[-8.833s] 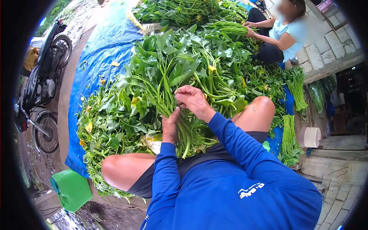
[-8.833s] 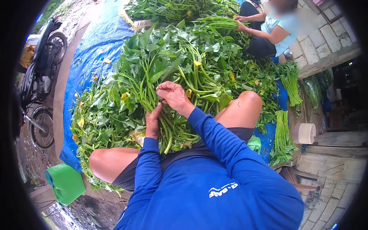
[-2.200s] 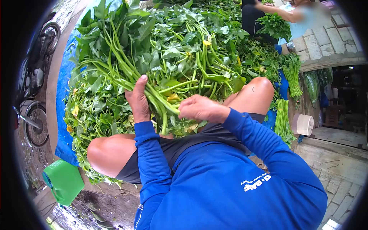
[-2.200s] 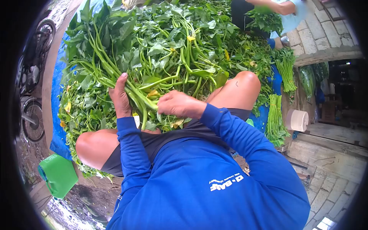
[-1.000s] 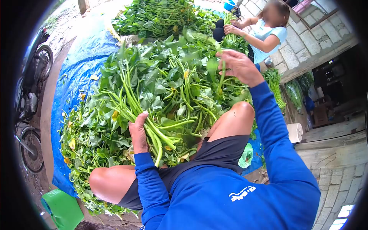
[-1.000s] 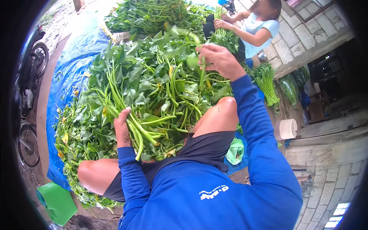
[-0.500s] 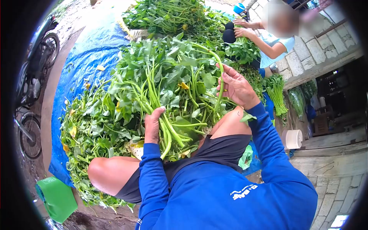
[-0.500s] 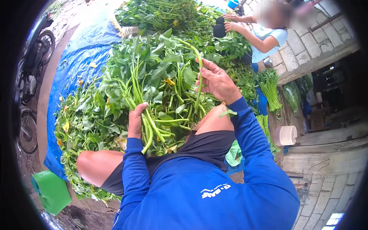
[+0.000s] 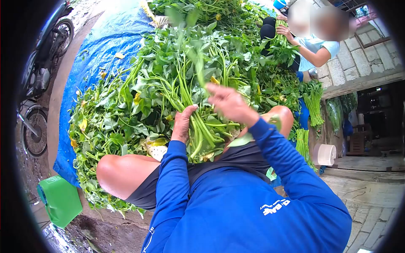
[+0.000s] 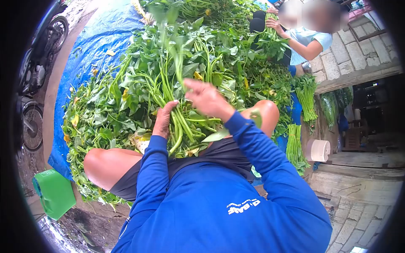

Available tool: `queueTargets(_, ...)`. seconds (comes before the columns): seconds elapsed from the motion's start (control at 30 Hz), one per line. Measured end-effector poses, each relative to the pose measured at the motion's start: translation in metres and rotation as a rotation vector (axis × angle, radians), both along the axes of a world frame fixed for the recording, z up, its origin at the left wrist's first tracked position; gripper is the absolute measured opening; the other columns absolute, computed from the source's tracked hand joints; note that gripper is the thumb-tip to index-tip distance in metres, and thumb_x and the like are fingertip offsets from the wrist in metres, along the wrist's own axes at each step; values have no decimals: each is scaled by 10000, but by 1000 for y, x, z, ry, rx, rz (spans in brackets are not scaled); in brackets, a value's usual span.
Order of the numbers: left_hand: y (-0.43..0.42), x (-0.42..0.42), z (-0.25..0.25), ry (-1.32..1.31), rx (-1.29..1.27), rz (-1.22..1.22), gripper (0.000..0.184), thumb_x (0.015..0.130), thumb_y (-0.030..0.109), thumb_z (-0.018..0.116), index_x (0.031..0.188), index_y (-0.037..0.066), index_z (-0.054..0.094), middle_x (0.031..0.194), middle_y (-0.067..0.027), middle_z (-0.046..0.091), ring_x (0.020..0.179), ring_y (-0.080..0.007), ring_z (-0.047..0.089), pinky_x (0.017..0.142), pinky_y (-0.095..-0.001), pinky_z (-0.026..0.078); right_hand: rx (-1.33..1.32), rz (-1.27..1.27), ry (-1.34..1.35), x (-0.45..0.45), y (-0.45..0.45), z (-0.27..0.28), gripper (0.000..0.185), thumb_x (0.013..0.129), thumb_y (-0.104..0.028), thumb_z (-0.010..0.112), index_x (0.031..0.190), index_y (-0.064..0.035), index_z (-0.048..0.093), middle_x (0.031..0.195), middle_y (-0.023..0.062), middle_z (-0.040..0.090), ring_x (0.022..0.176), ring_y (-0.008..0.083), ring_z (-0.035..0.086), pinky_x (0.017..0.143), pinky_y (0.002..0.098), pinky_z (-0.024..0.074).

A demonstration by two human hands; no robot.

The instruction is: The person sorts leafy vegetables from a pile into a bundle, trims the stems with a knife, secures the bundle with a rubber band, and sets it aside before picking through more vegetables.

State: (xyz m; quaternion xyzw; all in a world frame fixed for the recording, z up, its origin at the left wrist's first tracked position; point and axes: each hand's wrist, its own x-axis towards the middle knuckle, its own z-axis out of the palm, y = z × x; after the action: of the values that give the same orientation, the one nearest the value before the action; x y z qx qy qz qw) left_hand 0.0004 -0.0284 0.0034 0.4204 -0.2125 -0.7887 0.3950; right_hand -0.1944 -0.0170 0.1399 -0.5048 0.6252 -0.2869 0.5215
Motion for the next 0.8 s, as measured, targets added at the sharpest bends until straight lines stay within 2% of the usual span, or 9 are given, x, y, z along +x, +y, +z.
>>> queueTargets(0.1,0,1,-20,272,165,-90,321,990,278,776,1206,41,759,1040,-80,806,853,-200,786,803,-359,671,86,132,38,10,21,-61,543,1085,-145,697,1612,-101,576,1056,-63,734,796,30,608,716,251,554)
queueTargets(0.23,5,6,-26,387,264,-133,312,1028,294,746,1209,39,751,1010,-88,805,836,-233,801,785,-371,685,56,-44,-39,18,39,-100,427,1068,-151,719,1481,-48,683,992,-45,739,812,30,616,721,254,539)
queueTargets(0.37,6,-6,-37,196,146,70,442,970,257,839,1298,13,672,1120,-103,770,956,-223,769,892,-362,643,-66,-96,188,22,44,-102,311,1047,-193,754,1298,-11,767,957,-7,754,783,50,632,681,266,537)
queueTargets(0.43,15,-23,-31,-75,-57,345,575,918,247,904,1351,-4,622,1201,-118,743,1030,-209,739,957,-356,608,83,-132,66,24,46,-94,285,1048,-230,757,1221,-5,779,897,1,746,723,66,632,631,275,528)
queueTargets(0.47,15,-24,-30,-117,2,330,755,845,237,969,1408,-36,546,1295,-129,697,1125,-184,682,1017,-350,556,139,-152,36,27,46,-89,280,1052,-232,752,1215,-6,779,883,-4,743,704,65,625,616,275,521)
queueTargets(0.63,10,-19,-34,-178,73,73,554,811,153,943,1233,-66,658,1054,-130,752,842,-196,725,795,-363,607,192,-105,-34,22,52,-124,245,1075,-231,719,1188,-26,788,879,-23,748,616,45,565,539,258,462)
queueTargets(0.67,12,-16,-33,-181,74,57,517,806,131,931,1205,-67,669,1023,-131,752,810,-194,722,760,-362,607,234,-94,-91,26,52,-99,281,1058,-246,702,1106,15,795,921,37,792,787,93,654,735,314,553)
queueTargets(0.77,11,-9,-27,-353,-85,68,518,801,67,881,1232,-80,634,1056,-154,754,823,-185,720,721,-343,601,48,196,398,13,17,-73,325,1054,-306,707,1009,12,758,871,56,758,741,133,626,714,347,541)
queueTargets(0.8,10,-6,-16,-389,-124,90,544,804,70,881,1255,-82,617,1077,-162,756,835,-187,721,730,-343,603,-70,4,212,14,-1,-66,362,1057,-343,695,990,10,736,859,72,743,737,164,617,722,370,537)
